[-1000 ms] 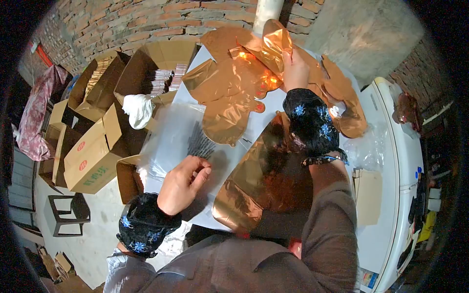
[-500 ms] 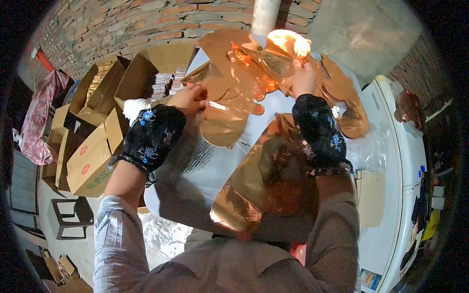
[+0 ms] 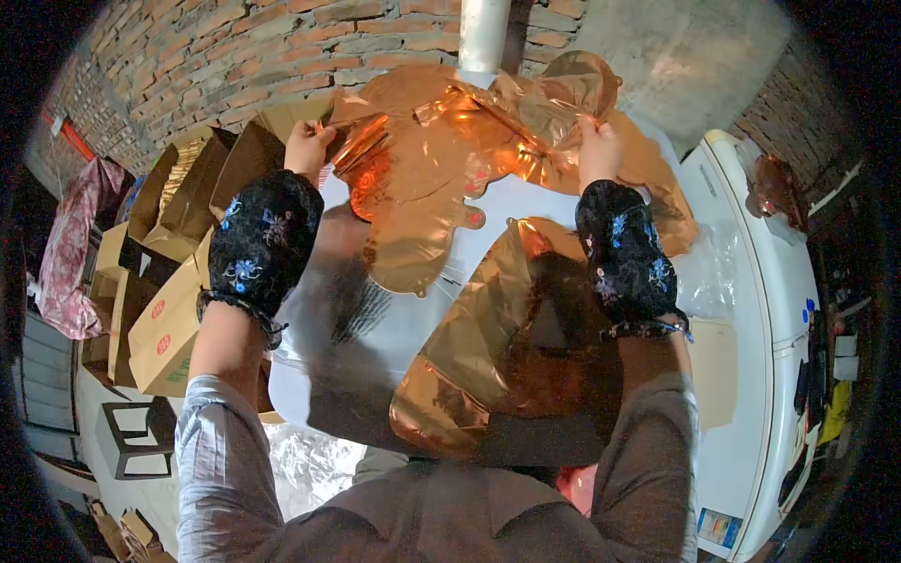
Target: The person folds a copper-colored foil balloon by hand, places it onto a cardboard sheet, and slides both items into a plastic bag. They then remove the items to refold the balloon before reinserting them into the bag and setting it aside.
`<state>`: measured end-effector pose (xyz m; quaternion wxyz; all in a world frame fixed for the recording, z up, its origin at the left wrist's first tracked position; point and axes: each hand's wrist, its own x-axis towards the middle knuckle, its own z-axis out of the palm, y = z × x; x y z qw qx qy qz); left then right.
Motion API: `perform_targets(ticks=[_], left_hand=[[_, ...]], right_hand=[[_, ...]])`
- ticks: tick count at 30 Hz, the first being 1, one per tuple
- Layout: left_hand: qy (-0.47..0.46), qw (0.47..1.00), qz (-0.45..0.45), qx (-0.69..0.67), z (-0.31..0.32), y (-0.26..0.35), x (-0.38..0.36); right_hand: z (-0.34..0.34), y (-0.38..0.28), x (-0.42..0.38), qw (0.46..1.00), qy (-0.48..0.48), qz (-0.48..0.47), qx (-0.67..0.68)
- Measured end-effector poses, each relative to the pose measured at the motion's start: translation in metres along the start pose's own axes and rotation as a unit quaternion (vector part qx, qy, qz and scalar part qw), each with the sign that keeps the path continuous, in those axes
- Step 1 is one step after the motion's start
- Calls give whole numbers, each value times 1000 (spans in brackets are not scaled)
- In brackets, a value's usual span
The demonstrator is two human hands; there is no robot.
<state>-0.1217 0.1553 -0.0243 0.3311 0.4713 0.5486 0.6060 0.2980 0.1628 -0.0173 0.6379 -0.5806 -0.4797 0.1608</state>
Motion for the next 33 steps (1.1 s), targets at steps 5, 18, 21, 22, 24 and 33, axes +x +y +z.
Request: perform_targets(ticks=[5,18,21,22,24,33], left_hand=[[57,998,19,14,-17,-4,30],[114,963,184,159,-41,-121,65],[21,925,54,377,-32,-110,29],[39,918,58,390,-25,-118,22],[70,916,49,391,-20,-122,19],[130,974,116,143,-35,-92,40]], right_hand=[[1,-9,-6,998,4,-34,-47],[50,-64,-67,967,-147,-167,-128],[57,-34,-41,973,-78,-217,-31],[50,-29,-27,983,-73,-159,58],[32,-24,-7,983,-50,-46,170],[-54,-17,23,986,63,114,103]])
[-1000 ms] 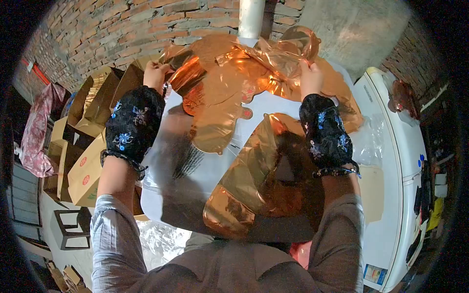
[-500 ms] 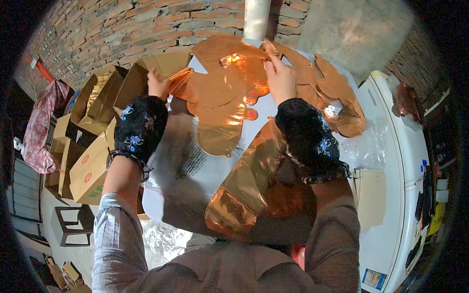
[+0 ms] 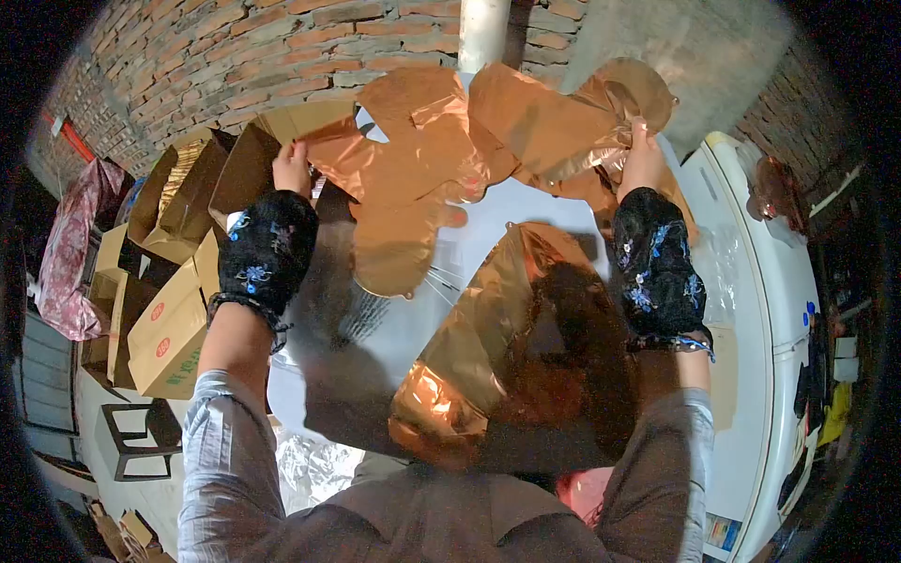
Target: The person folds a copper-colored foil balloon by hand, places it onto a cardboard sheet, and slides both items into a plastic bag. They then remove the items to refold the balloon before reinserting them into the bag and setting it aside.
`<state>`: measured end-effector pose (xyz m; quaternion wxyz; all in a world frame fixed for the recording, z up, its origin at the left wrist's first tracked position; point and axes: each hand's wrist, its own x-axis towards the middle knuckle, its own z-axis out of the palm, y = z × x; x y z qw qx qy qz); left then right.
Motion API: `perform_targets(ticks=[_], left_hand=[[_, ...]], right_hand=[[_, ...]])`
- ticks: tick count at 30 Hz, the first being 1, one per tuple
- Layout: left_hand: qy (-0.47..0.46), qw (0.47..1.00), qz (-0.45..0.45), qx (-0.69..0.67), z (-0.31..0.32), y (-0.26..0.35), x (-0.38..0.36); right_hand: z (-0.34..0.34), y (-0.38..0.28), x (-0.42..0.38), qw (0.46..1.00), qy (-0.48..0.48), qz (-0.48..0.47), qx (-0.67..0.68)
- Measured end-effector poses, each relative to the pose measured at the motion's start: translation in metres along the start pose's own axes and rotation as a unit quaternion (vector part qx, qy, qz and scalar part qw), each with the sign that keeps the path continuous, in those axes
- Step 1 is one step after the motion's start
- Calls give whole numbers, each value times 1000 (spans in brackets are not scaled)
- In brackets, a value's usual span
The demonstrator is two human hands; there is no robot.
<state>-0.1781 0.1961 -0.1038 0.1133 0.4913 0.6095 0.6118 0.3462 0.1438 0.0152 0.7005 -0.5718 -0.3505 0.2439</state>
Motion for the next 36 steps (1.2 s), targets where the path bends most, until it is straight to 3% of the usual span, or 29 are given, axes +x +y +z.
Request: perform_targets(ticks=[1,5,7,9,12,15,16,19,25,29,36], left_hand=[[4,999,33,-16,-8,22,3],[88,978,167,-90,-19,92,33],[47,987,139,-69,-52,176,12],[18,966,168,-194,-63,212,13],[-26,959,239,-152,-90,272,-3],[-95,935,216,-264,-102,312,-23],[-132,925,250,-255,-105,319,-20],[-103,946,194,-240,-101,360,-68],[-343,880,-51,-323,-87,377,-106],[-379,848,-56,-366,-74,386,-134],[-369,869,-53,-325,-68,391,-160]], right_hand=[[-5,-11,-8,999,-8,40,-9],[-13,-16,-17,997,-63,-4,38],[-21,-14,-9,995,-90,-14,27],[-26,-21,-15,994,-105,-30,10],[-35,-51,-48,993,-105,-56,-22],[-55,-71,-77,988,-109,-85,-61],[-64,-74,-84,984,-114,-108,-82],[-90,-83,-105,973,-118,-156,-121],[-132,-70,-118,962,-84,-191,-174],[-157,-72,-125,965,-92,-154,-191],[-159,-69,-128,976,-70,-159,-131]])
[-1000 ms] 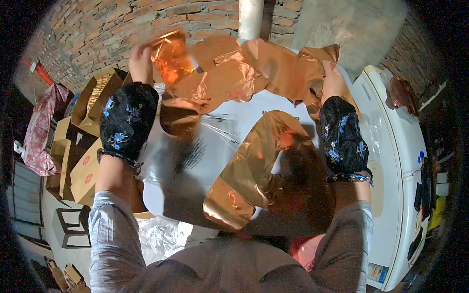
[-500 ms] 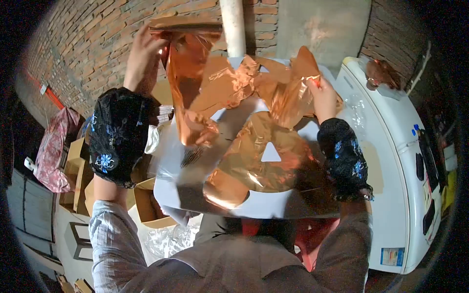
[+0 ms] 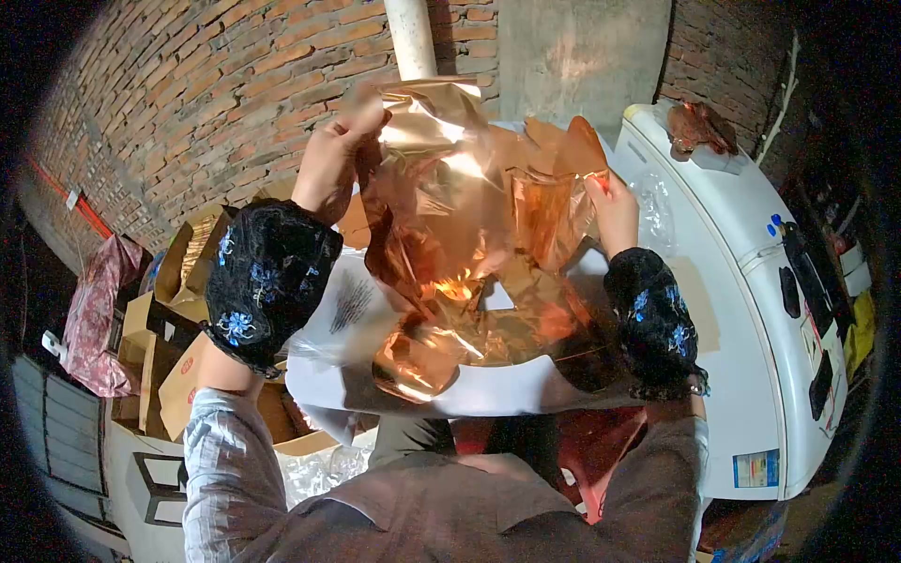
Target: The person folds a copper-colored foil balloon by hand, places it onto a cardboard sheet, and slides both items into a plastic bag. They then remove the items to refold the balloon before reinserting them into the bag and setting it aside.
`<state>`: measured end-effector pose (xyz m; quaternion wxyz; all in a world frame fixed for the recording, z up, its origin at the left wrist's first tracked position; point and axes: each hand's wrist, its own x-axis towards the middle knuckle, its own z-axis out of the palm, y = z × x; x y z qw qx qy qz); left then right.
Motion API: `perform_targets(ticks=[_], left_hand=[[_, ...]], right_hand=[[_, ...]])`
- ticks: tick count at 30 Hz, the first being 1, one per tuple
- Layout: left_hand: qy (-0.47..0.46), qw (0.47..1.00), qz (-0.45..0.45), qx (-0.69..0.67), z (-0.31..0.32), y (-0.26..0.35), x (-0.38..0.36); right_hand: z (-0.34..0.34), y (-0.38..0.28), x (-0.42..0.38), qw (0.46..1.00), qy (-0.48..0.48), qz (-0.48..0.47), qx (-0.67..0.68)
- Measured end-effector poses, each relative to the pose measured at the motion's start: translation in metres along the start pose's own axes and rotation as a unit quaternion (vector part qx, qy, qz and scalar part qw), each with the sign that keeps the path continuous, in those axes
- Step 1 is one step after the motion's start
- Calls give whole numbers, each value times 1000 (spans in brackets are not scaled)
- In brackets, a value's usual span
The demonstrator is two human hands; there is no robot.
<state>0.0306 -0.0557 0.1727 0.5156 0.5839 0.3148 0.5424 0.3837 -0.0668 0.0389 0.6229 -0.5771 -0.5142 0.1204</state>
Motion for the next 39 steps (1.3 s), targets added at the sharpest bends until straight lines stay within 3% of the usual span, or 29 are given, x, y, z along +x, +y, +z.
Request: perform_targets(ticks=[2,4,7,9,11,13,14,15,17,18,21,25,28,30,31,32,33,34,35,37,39], left_hand=[[-5,1000,12,-5,-10,-7,2],[37,998,10,-40,-16,0,-7],[29,998,14,-59,-52,7,-31],[75,994,14,-82,-70,13,-52],[65,993,45,-91,-102,12,-72],[163,984,40,-61,-106,23,-98],[208,976,44,-57,-108,29,-110],[242,966,57,-75,-114,29,-121],[314,945,72,-60,-140,23,-142],[279,956,75,-49,-156,21,-154],[366,927,79,-24,-170,16,-179],[345,936,13,69,-170,17,-186],[313,950,-3,14,-163,10,-179],[270,961,-33,-43,-142,13,-163],[237,972,3,4,-138,1,-154],[191,981,-30,-10,-125,7,-145],[169,983,-69,-23,-125,-1,-138],[197,974,-89,-64,-111,-4,-129],[169,975,-87,-112,-103,-9,-118],[115,977,-102,-147,-96,-26,-99],[98,971,-151,-157,-84,-46,-81]], right_hand=[[6,-10,4,999,4,36,6],[14,16,43,994,48,-63,-69],[50,-35,76,988,91,-98,-76],[94,-25,116,985,48,-166,10],[150,-37,122,978,39,-207,-7],[202,-41,108,986,-38,-162,-4],[229,-36,104,933,-67,-279,-217],[257,-26,100,822,-91,-377,-417],[314,-7,78,852,-180,-366,-329],[336,6,63,850,-202,-399,-279],[365,34,26,790,-296,-495,-210],[380,54,4,758,-428,-452,-194],[373,67,6,761,-489,-409,-121],[359,70,6,778,-493,-378,-99],[352,69,4,783,-498,-362,-84],[340,62,5,789,-532,-303,-59],[329,51,-1,803,-506,-311,-53],[311,39,0,819,-522,-236,-21],[282,4,-7,832,-545,-96,44],[224,-65,-29,800,-544,156,201],[181,-58,-42,655,-592,245,401]])
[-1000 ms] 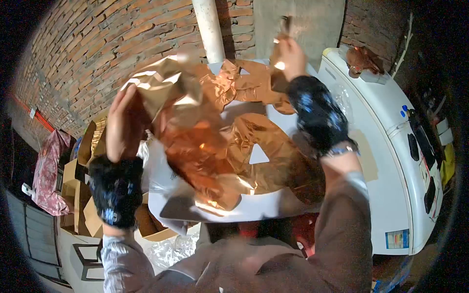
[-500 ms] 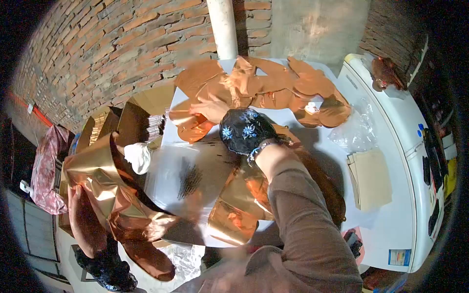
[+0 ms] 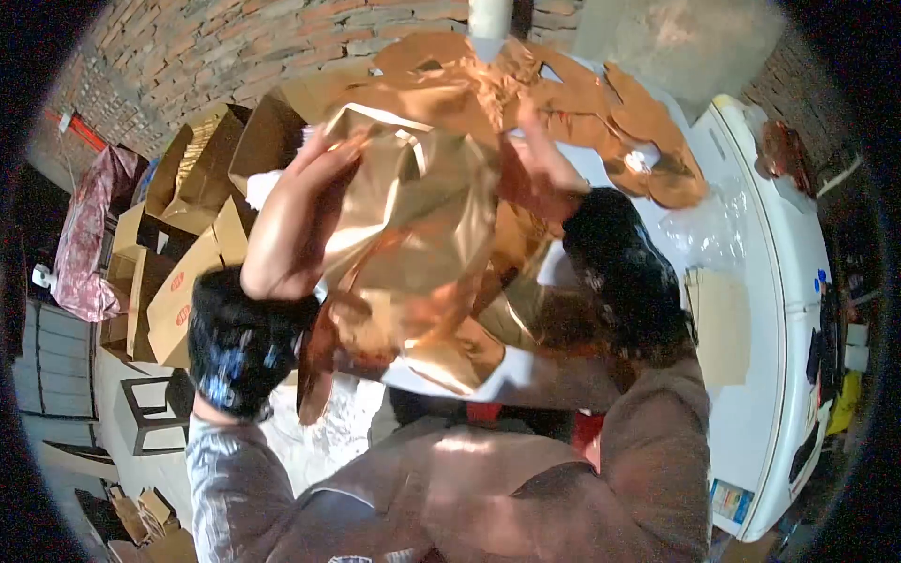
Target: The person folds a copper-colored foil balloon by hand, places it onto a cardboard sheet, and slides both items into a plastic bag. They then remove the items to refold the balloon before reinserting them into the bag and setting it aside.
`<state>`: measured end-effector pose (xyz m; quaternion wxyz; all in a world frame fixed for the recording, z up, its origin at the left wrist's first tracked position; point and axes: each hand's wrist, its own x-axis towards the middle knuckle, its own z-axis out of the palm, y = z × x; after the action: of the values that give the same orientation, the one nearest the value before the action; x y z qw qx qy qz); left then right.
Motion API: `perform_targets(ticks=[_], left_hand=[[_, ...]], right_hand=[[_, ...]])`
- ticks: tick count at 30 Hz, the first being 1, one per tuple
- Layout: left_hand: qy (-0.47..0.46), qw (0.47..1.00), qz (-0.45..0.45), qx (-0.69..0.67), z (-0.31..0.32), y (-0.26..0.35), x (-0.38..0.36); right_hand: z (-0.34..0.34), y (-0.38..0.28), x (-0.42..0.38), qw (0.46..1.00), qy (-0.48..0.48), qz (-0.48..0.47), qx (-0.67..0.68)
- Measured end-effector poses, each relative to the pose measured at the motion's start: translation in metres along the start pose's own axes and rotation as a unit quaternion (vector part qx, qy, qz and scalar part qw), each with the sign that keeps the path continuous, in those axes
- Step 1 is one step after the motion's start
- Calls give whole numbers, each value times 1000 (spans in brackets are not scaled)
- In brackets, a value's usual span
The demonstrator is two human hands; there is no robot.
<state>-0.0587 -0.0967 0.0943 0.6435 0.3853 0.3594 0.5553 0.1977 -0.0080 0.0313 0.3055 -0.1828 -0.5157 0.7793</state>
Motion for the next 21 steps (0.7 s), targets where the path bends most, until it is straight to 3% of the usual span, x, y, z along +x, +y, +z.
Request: perform_targets(ticks=[3,4,5,6,8,9,12,13,14,16,19,21], left_hand=[[-28,998,-20,47,14,-25,19],[-54,995,-25,76,19,-30,26],[-82,994,-72,2,28,-34,28],[-121,989,-88,23,25,-42,41],[-137,982,46,124,55,-39,33],[-178,980,19,89,56,-41,36],[-236,929,-19,283,45,-45,29],[-261,924,-75,270,40,-52,20],[-271,911,-26,310,32,-68,25],[-270,911,-28,311,15,-85,12],[-337,888,-112,291,4,-91,3],[-322,875,-183,311,-15,-80,18]], right_hand=[[38,16,-53,987,153,-56,-7],[31,19,-62,987,136,-44,-68],[25,21,-72,984,118,-35,-129],[53,7,-77,956,187,-36,-222],[78,-16,-92,937,272,20,-219],[73,-18,-97,945,265,-13,-190],[56,-37,-107,935,277,-67,-211],[34,-32,-106,943,271,-107,-163],[14,-31,-106,946,263,-147,-115],[-9,-39,-117,963,245,-100,-42],[-34,-44,-117,962,267,-61,-4],[-40,-47,-117,960,276,-56,-13]])
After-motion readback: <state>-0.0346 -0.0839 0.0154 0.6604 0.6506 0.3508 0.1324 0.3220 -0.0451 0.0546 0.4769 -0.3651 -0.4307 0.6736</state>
